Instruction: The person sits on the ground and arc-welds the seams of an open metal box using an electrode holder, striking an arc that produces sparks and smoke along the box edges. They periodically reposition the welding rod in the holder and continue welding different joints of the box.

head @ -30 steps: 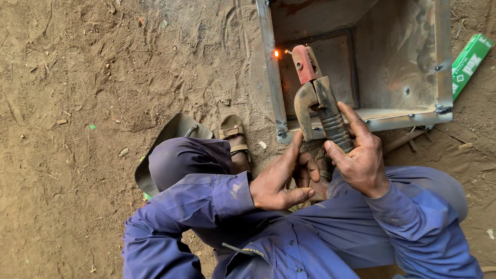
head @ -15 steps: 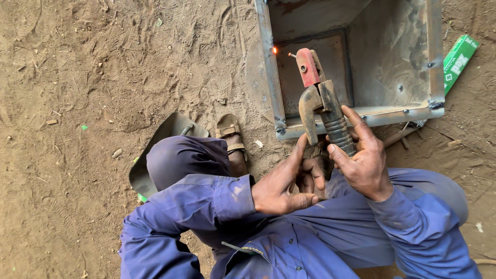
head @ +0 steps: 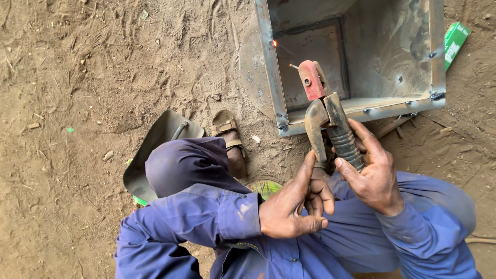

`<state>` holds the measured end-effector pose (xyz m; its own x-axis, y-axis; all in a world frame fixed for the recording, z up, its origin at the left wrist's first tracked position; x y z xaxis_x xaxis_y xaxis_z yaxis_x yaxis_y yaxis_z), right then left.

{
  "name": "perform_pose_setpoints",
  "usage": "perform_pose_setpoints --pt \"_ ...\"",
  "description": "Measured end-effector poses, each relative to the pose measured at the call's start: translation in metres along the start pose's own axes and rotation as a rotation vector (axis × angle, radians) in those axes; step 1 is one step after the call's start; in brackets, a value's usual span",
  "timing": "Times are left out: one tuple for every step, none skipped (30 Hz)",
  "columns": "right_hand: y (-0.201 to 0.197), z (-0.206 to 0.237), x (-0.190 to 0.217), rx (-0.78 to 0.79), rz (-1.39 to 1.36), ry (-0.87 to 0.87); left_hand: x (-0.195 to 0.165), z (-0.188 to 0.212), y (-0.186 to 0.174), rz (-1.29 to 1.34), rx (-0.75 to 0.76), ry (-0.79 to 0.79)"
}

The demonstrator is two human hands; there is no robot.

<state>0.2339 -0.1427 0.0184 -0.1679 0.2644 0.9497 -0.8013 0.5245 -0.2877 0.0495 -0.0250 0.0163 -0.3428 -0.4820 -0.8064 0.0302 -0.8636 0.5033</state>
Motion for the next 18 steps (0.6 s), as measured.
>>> perform_pose_setpoints --pt "0.002 0.002 0.001 -0.007 0.007 0.004 0.000 0.003 0.001 0.034 0.012 -0.011" --pt "0.003 0.005 0.003 -0.013 0.014 0.009 0.000 0.005 0.002 0.069 0.025 -0.023" --pt "0.005 0.007 0.005 -0.019 0.021 0.015 -0.001 0.008 0.003 0.083 0.034 -0.022" --pt "0.006 0.009 0.007 -0.021 0.076 -0.016 -0.001 0.010 0.003 0.095 0.044 -0.019" --pt "0.007 0.012 0.009 -0.021 0.131 -0.048 -0.001 0.012 0.003 0.107 0.052 -0.014" --pt "0.008 0.015 0.011 -0.020 0.185 -0.079 -0.001 0.013 0.003 0.107 0.055 -0.026" --pt "0.009 0.018 0.013 -0.034 0.166 -0.080 0.000 0.014 0.003 0.108 0.058 -0.038" --pt "0.010 0.021 0.014 -0.046 0.147 -0.083 0.001 0.015 0.003 0.109 0.060 -0.048" --pt "0.011 0.025 0.015 -0.058 0.129 -0.088 0.002 0.016 0.004 0.085 0.055 -0.047" --pt "0.011 0.027 0.014 -0.069 0.112 -0.063 0.004 0.016 0.004 0.063 0.050 -0.047" --pt "0.011 0.030 0.013 -0.077 0.095 -0.036 0.005 0.016 0.005 0.045 0.045 -0.048" --pt "0.010 0.033 0.012 -0.084 0.079 -0.008 0.007 0.015 0.006 0.030 0.039 -0.046" --pt "0.009 0.036 0.011 -0.086 0.075 0.018 0.008 0.014 0.006 0.013 0.034 -0.042" --pt "0.008 0.037 0.008 -0.088 0.070 0.038 0.009 0.012 0.006 -0.010 0.027 -0.033" --pt "0.006 0.037 0.005 -0.089 0.066 0.053 0.010 0.010 0.004 -0.058 0.015 -0.019" --pt "0.004 0.036 0.002 -0.090 0.025 0.044 0.011 0.007 0.003 -0.105 -0.001 -0.005" --pt "0.004 0.035 -0.002 -0.083 -0.019 0.036 0.013 0.005 0.004 -0.148 -0.023 0.008" --pt "0.003 0.035 -0.006 -0.074 -0.065 0.031 0.014 0.003 0.003 -0.174 -0.040 0.019"
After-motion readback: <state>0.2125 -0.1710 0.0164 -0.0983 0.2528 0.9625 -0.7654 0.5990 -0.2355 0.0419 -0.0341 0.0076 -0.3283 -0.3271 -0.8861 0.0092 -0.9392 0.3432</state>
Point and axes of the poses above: each hand's wrist, its own z-axis away from the middle knuckle, its own y-axis out of the palm, x = y × z, the point moved 1 cm from there along -z, towards the middle knuckle, and after that the axes turned 15 degrees about -y, right-handed, at the moved point
